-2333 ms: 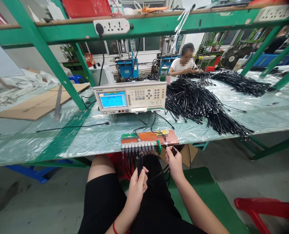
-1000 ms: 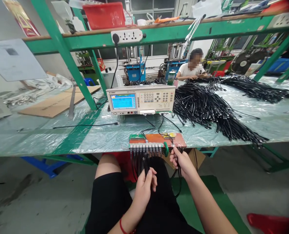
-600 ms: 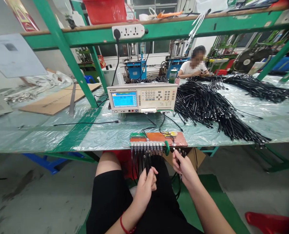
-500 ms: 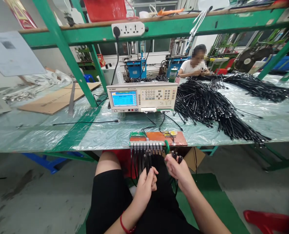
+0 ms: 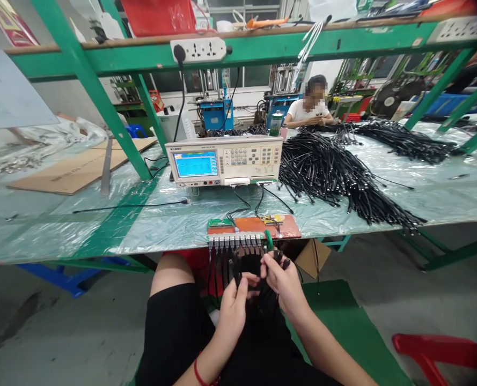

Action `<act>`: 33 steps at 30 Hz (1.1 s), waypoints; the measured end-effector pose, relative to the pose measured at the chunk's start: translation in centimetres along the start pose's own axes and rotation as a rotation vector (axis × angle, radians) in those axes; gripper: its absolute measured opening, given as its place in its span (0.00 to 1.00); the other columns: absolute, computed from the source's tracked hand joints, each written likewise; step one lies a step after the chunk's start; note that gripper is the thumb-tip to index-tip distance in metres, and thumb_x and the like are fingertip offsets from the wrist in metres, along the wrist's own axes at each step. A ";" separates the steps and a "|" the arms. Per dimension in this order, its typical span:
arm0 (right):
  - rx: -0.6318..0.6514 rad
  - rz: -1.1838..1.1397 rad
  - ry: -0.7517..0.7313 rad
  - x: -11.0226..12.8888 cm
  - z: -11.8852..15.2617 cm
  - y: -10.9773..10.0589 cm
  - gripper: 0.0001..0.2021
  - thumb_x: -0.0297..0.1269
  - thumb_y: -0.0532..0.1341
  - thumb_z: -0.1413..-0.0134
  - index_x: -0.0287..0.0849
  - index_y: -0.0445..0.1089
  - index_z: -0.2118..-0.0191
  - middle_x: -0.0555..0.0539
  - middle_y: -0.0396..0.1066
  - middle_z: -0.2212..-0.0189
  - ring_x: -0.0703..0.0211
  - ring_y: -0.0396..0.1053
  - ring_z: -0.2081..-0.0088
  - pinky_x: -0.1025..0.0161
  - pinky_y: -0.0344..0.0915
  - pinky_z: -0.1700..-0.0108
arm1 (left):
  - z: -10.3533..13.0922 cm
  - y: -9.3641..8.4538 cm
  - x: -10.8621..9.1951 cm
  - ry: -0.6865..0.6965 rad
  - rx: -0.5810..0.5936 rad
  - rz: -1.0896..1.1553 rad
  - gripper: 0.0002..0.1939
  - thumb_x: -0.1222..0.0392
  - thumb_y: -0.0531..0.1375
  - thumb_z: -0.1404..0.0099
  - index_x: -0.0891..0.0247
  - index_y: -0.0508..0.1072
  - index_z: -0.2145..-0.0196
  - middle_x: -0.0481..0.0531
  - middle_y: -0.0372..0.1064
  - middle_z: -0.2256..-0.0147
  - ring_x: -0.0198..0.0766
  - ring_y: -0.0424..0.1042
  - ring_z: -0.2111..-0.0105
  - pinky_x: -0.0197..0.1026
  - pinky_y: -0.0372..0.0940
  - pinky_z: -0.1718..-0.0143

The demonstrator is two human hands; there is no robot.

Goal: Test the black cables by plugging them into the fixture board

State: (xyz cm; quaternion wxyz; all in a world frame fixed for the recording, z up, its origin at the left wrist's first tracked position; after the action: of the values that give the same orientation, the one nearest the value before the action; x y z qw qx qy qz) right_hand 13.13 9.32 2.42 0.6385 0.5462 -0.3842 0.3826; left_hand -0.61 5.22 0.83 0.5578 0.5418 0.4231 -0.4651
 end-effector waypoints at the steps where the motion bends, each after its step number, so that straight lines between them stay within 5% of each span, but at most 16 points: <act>1: -0.035 0.011 -0.021 0.1 -0.3 -0.8 0.25 0.59 0.71 0.53 0.39 0.69 0.68 0.51 0.65 0.83 0.73 0.46 0.87 0.71 0.41 0.85 | 0.0 -0.3 0.0 0.006 -0.029 0.009 0.25 0.38 0.58 0.32 0.65 0.74 0.59 0.52 0.72 0.70 0.38 0.72 0.68 0.39 0.68 0.65; 4: -0.149 0.073 -0.064 0.0 -1.6 -3.4 0.25 0.59 0.70 0.53 0.40 0.67 0.72 0.53 0.61 0.86 0.71 0.46 0.86 0.70 0.39 0.85 | -0.1 -0.6 0.9 -0.031 -0.052 0.085 0.25 0.36 0.56 0.32 0.64 0.72 0.60 0.41 0.55 0.81 0.31 0.60 0.80 0.37 0.63 0.73; 7: -0.234 0.106 -0.090 -0.4 -2.9 -5.4 0.25 0.60 0.70 0.54 0.40 0.67 0.73 0.53 0.60 0.86 0.69 0.48 0.86 0.69 0.40 0.85 | -0.3 -0.3 1.7 -0.056 -0.038 0.193 0.25 0.36 0.57 0.33 0.64 0.71 0.61 0.38 0.46 0.80 0.28 0.51 0.82 0.35 0.58 0.77; 17: -0.300 0.163 -0.170 -0.4 -4.8 -6.5 0.25 0.60 0.70 0.54 0.41 0.65 0.73 0.54 0.57 0.85 0.67 0.50 0.83 0.68 0.45 0.83 | -0.7 0.9 1.3 -0.022 0.036 0.271 0.22 0.41 0.58 0.31 0.63 0.68 0.55 0.43 0.58 0.75 0.33 0.62 0.75 0.41 0.65 0.66; 27: -0.288 0.121 -0.154 -0.6 -4.7 -6.2 0.25 0.59 0.71 0.53 0.43 0.62 0.72 0.57 0.54 0.84 0.68 0.48 0.83 0.68 0.43 0.82 | -0.9 1.2 1.7 -0.022 0.033 0.197 0.21 0.39 0.55 0.30 0.60 0.60 0.56 0.52 0.77 0.67 0.36 0.71 0.77 0.44 0.70 0.68; 33: -0.294 0.092 -0.164 -0.9 -4.8 -6.3 0.26 0.59 0.71 0.54 0.43 0.61 0.71 0.57 0.52 0.83 0.68 0.47 0.82 0.68 0.43 0.82 | -1.2 1.0 2.3 -0.038 0.026 0.207 0.22 0.38 0.56 0.31 0.59 0.59 0.56 0.55 0.79 0.65 0.38 0.74 0.77 0.46 0.72 0.67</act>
State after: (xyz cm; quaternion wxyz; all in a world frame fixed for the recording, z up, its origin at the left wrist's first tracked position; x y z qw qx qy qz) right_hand 18.80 13.29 -1.42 0.6598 0.4581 -0.5114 0.3053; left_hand 0.88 6.23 -1.23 0.6036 0.5809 0.3483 -0.4206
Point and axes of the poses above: each hand's wrist, its own z-axis away from the middle knuckle, its own y-axis out of the palm, x = y × z, the point moved 6 cm from there along -z, towards the middle knuckle
